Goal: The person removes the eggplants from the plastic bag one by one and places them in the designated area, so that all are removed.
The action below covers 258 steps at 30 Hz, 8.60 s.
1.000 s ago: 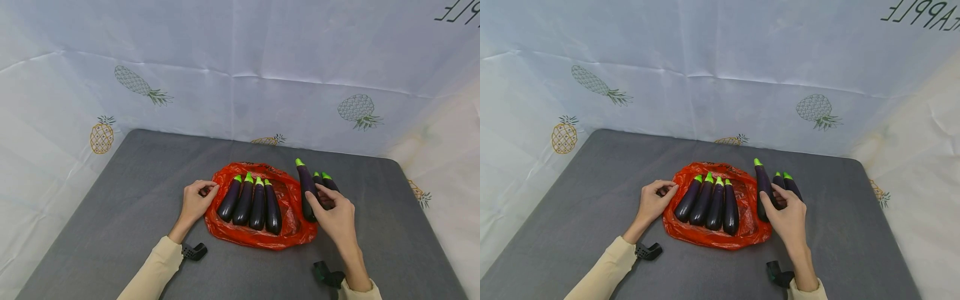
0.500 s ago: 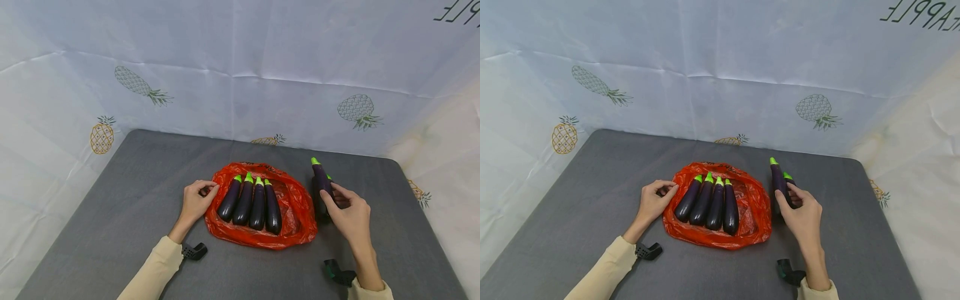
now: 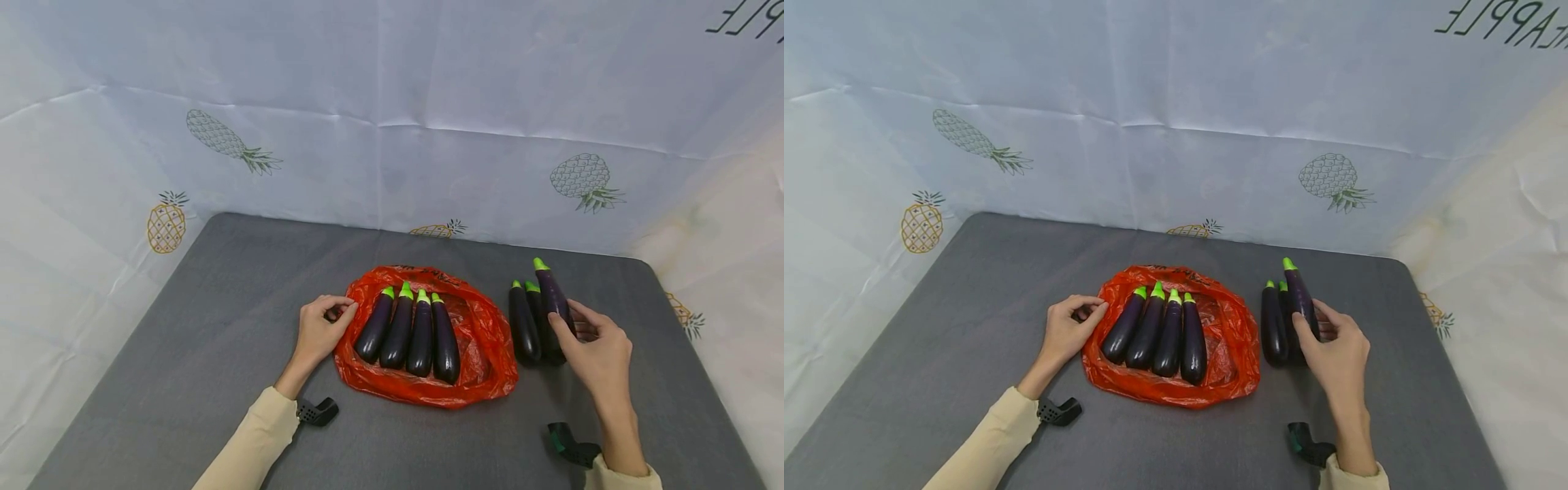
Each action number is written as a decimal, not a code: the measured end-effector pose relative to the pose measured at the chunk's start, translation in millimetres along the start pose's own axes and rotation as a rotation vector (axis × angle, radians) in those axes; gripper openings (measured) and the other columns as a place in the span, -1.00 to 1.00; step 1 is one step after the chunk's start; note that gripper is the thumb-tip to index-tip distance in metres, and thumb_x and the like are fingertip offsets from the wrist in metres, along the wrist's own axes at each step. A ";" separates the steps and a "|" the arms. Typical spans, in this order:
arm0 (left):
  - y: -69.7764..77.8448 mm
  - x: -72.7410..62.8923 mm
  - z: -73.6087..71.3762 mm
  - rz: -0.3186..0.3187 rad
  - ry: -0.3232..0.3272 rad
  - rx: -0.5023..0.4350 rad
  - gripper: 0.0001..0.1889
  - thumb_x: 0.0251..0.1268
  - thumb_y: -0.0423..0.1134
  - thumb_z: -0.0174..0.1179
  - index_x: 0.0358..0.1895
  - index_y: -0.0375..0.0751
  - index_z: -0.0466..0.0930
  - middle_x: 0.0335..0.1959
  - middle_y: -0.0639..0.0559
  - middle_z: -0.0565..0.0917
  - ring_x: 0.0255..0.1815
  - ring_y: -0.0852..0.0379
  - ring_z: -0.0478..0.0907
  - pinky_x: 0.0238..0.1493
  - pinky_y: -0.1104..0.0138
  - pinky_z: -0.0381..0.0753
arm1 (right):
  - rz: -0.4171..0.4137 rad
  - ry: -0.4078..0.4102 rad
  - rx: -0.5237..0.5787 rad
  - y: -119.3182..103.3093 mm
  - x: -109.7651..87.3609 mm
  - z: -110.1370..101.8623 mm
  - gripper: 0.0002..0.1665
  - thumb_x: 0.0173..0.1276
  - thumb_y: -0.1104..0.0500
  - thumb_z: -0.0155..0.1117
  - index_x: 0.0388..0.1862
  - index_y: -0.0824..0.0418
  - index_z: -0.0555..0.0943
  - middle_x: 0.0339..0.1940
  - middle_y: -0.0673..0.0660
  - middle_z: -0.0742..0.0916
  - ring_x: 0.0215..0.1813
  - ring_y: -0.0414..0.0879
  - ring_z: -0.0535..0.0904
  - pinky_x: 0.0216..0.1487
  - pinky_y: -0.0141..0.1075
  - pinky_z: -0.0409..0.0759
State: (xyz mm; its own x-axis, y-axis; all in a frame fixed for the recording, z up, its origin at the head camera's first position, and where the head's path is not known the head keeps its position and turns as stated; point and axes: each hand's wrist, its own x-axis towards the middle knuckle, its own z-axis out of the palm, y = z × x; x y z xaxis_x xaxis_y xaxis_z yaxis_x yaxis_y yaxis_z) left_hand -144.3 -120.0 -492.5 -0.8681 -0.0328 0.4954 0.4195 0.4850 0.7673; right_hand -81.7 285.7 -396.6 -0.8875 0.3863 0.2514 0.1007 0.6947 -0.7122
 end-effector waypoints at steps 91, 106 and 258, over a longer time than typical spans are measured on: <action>-4.0 -0.6 1.4 0.027 0.004 -0.002 -0.94 0.15 -0.41 0.46 -0.34 -0.21 0.79 -0.50 -0.03 0.74 -0.51 0.27 0.52 -0.41 0.46 0.51 | 0.106 -0.097 -0.155 59.8 9.4 2.6 -0.44 0.46 0.14 0.26 0.31 0.46 0.53 0.21 0.56 0.53 0.16 0.47 0.55 0.19 0.29 0.43; -0.4 -0.6 0.2 0.014 -0.005 -0.003 -0.96 0.17 -0.37 0.46 -0.34 -0.19 0.79 -0.50 -0.01 0.73 -0.50 0.29 0.51 -0.40 0.46 0.52 | 0.028 0.043 -0.124 54.8 7.4 3.4 -0.55 0.38 0.20 0.36 0.18 0.39 0.66 0.02 0.44 0.67 -0.10 0.00 0.67 -0.02 -0.38 0.46; -1.5 -0.1 0.5 -0.005 -0.006 0.020 -0.94 0.16 -0.39 0.46 -0.33 -0.17 0.80 -0.49 0.00 0.74 -0.50 0.27 0.54 -0.39 0.49 0.53 | -0.070 -0.437 0.032 -48.2 -57.4 94.0 -0.42 0.28 0.02 0.52 0.22 0.26 0.68 -0.23 0.13 0.81 -0.24 -0.11 0.65 -0.15 -0.29 0.67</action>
State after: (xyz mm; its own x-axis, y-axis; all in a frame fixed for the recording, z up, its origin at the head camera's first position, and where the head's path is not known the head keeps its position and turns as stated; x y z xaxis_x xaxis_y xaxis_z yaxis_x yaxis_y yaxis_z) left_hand -144.9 -120.3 -493.9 -0.8715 -0.0303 0.4894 0.4100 0.5026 0.7611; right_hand -77.8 173.1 -438.4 -0.9991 0.0420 0.0040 0.0261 0.6885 -0.7247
